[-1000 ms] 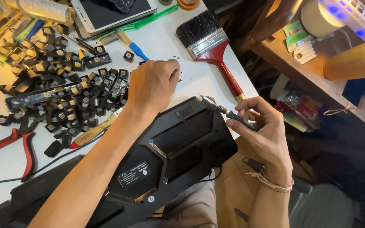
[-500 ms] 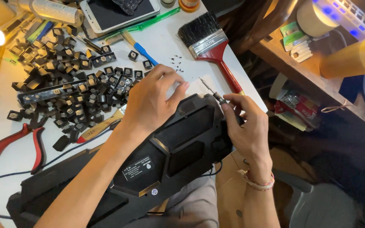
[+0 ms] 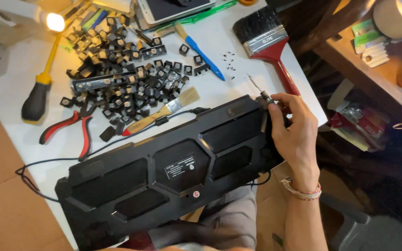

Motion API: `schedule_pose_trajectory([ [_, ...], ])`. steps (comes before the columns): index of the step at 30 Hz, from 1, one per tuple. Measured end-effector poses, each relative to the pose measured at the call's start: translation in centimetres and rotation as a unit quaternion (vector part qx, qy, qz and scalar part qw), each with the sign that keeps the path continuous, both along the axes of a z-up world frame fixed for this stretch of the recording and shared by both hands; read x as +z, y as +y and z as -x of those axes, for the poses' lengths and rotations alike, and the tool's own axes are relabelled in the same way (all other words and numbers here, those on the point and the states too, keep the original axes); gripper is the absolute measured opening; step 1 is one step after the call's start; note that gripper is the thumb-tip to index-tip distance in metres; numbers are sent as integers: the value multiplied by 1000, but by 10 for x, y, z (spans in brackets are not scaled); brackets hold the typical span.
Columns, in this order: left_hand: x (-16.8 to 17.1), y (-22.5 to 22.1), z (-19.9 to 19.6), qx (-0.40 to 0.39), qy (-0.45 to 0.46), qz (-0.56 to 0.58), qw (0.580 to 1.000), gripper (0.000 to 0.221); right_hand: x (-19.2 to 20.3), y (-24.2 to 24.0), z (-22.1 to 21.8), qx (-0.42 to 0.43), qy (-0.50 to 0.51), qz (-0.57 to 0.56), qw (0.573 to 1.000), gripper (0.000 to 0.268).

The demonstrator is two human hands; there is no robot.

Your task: Disassembling a mechanical keyboard by removing screws and prying the case apart for repair or inspection.

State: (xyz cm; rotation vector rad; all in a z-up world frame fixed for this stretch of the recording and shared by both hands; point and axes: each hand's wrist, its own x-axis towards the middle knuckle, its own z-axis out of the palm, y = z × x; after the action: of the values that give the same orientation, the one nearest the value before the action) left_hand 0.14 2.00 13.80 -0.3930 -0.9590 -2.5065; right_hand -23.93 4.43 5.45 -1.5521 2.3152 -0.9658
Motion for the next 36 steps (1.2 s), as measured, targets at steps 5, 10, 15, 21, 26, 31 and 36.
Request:
schedule_pose_trajectory([
  [5, 3, -6, 2, 69, -86, 90, 990, 35, -8, -1, 2, -3, 10, 4, 1000, 15],
  [10, 4, -9, 2, 134, -195, 229, 944, 45, -9, 5, 2, -10, 30, 5, 999, 14],
  [15, 6, -16, -1, 172, -267, 342, 884, 54, -6, 21, 4, -19, 34, 21, 999, 25],
  [21, -50, -35, -4, 289, -382, 557, 679, 59, 11, 47, -12, -147, -70, -90, 983, 51],
  [26, -108, -51, 11, 370, -419, 675, 482, 61, -7, 67, -12, -99, -16, -120, 988, 42],
  [31, -125, -58, 43, 345, -481, 668, 451, 75, -28, 81, -9, -117, -126, 3, 985, 43],
  [36, -107, -58, 47, 367, -474, 599, 530, 46, -21, 87, -13, -123, -164, 34, 978, 41],
])
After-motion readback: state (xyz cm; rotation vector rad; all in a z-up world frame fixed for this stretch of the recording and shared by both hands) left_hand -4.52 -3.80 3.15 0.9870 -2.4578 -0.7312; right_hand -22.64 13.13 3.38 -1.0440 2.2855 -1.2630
